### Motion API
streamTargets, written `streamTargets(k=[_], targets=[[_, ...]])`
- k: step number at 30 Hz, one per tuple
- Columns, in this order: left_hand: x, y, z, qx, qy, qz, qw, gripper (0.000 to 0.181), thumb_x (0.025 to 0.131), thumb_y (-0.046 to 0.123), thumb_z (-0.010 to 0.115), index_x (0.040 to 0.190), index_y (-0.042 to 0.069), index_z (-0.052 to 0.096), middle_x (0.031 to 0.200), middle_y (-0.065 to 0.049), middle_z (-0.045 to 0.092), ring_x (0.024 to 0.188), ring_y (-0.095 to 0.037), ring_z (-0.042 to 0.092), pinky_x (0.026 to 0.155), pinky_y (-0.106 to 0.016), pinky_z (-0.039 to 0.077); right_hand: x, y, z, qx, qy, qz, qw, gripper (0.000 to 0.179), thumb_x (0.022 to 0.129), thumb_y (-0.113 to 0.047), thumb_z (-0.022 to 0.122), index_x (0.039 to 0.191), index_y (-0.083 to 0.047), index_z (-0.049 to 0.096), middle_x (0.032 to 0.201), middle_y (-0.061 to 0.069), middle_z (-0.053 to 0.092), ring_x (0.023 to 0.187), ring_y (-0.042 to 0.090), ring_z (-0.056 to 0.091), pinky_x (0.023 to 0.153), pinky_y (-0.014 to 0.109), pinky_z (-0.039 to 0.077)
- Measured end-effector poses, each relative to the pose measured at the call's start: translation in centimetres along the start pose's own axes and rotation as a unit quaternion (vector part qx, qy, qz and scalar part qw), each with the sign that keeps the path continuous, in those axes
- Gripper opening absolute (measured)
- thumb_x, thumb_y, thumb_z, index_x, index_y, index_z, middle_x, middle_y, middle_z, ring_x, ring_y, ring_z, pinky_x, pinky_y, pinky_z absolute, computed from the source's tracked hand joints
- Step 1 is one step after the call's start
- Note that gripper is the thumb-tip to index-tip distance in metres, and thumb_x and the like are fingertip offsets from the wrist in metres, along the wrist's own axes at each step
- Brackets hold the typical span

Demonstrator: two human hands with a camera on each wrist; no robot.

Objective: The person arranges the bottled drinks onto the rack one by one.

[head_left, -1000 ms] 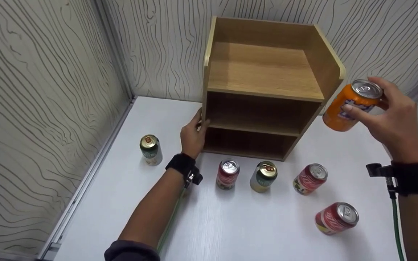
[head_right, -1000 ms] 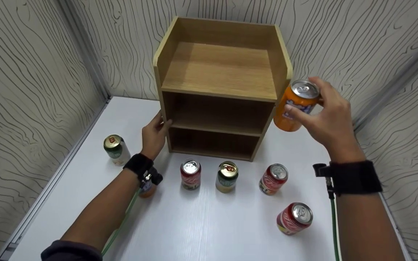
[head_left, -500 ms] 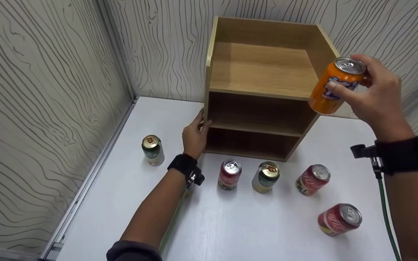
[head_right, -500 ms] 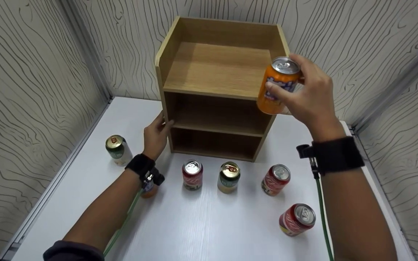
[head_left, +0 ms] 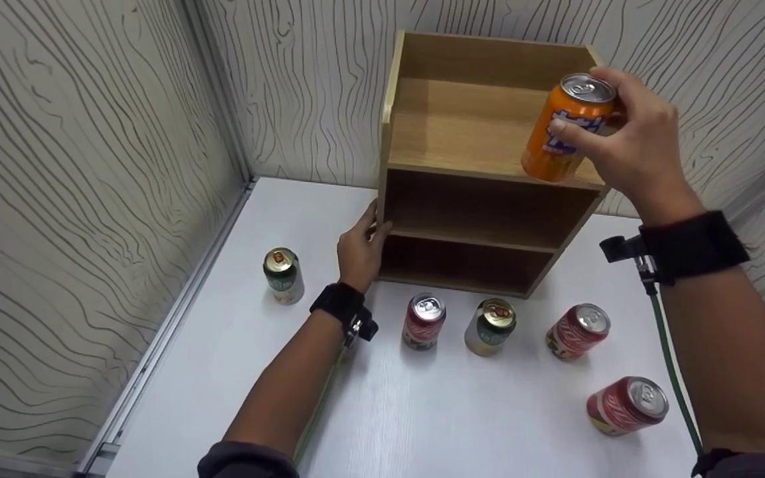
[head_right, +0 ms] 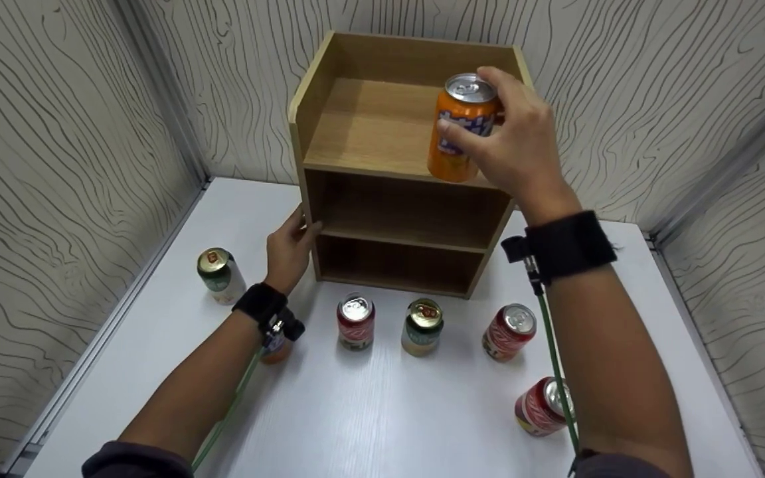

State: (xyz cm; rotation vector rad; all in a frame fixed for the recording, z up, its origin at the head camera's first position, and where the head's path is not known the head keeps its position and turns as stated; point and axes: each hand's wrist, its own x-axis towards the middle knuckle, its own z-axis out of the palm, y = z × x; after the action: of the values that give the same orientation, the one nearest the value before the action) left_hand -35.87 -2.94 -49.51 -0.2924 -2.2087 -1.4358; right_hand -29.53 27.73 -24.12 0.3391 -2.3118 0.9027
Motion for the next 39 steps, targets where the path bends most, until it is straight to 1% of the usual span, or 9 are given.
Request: streamTargets(k=[6,12,17,21,25,27,33,39], targets=[[-0.1,-0.1,0.1,0.007,0.002,0.003,1.0000,0.050,0.096,0.029,0.064,0.143,0.014,0.051,0.133,0.000,0.059,0.107,-0.014,0.064,0.089,-0.027,0.051,1.2,-0.9,1.8,0.023,-0.006,0.021,0.9995,0.064,0.081,-0.038,0.080,0.137,-0.022,0.054,0.121,0.007,0.059,0.099,0.017,0.059,0.085,0.021,0.050],[-0.2,0.1,0.2,0.010,0.003,-0.003,0.9999,0.050,0.096,0.029,0.064,0.142,0.015,0.052,0.132,0.001,0.059,0.104,-0.013,0.065,0.087,-0.025,0.051,2.4,-1.9,3.3,0.030,-0.021,0.004,0.9993,0.066,0.082,-0.041,0.078,0.139,-0.021,0.052,0.123,0.005,0.058,0.104,0.018,0.059,0.087,0.024,0.051],[-0.2,0.1,0.2,0.007,0.004,0.003,1.0000,0.050,0.095,0.031,0.065,0.142,0.015,0.053,0.131,0.000,0.060,0.102,-0.014,0.066,0.086,-0.025,0.052,3.4,-2.9,4.6,0.035,-0.033,-0.011,0.9988,0.067,0.082,-0.041,0.077,0.139,-0.019,0.051,0.123,0.004,0.059,0.105,0.017,0.058,0.088,0.026,0.051],[-0.3,0.2,0.1,0.006,0.004,0.001,1.0000,0.050,0.095,0.030,0.065,0.141,0.014,0.053,0.130,-0.002,0.061,0.103,-0.014,0.066,0.086,-0.026,0.052,4.0,-3.7,5.7,0.034,-0.048,-0.020,0.9981,0.067,0.084,-0.042,0.076,0.141,-0.018,0.050,0.124,0.003,0.058,0.107,0.018,0.058,0.089,0.028,0.051],[-0.3,0.3,0.1,0.001,0.005,-0.004,1.0000,0.050,0.095,0.029,0.065,0.141,0.014,0.053,0.131,-0.002,0.060,0.103,-0.015,0.065,0.087,-0.026,0.052,4.4,-4.4,6.7,0.033,-0.071,-0.014,0.9968,0.069,0.085,-0.045,0.074,0.143,-0.020,0.046,0.128,0.002,0.056,0.110,0.017,0.056,0.091,0.031,0.050],[-0.4,0.4,0.2,0.000,0.005,-0.005,1.0000,0.050,0.095,0.030,0.065,0.141,0.015,0.054,0.131,-0.001,0.060,0.103,-0.014,0.065,0.087,-0.026,0.052,4.5,-4.6,7.2,0.034,-0.078,-0.014,0.9963,0.070,0.085,-0.045,0.074,0.144,-0.019,0.045,0.129,0.002,0.056,0.111,0.017,0.056,0.091,0.032,0.050],[-0.4,0.4,0.4,0.010,0.006,0.000,0.9999,0.051,0.095,0.032,0.065,0.141,0.014,0.053,0.125,-0.003,0.064,0.100,-0.014,0.066,0.086,-0.025,0.052,4.8,-4.9,8.6,0.038,-0.076,-0.028,0.9960,0.070,0.085,-0.045,0.073,0.142,-0.012,0.047,0.128,0.004,0.056,0.112,0.017,0.055,0.092,0.031,0.049],[-0.5,0.4,0.6,0.009,0.008,0.005,0.9999,0.051,0.095,0.032,0.065,0.141,0.014,0.054,0.125,-0.003,0.064,0.102,-0.015,0.066,0.085,-0.026,0.053,4.9,-5.1,9.4,0.049,-0.087,-0.016,0.9949,0.071,0.086,-0.045,0.073,0.143,-0.013,0.045,0.131,0.004,0.054,0.115,0.016,0.054,0.095,0.031,0.048]])
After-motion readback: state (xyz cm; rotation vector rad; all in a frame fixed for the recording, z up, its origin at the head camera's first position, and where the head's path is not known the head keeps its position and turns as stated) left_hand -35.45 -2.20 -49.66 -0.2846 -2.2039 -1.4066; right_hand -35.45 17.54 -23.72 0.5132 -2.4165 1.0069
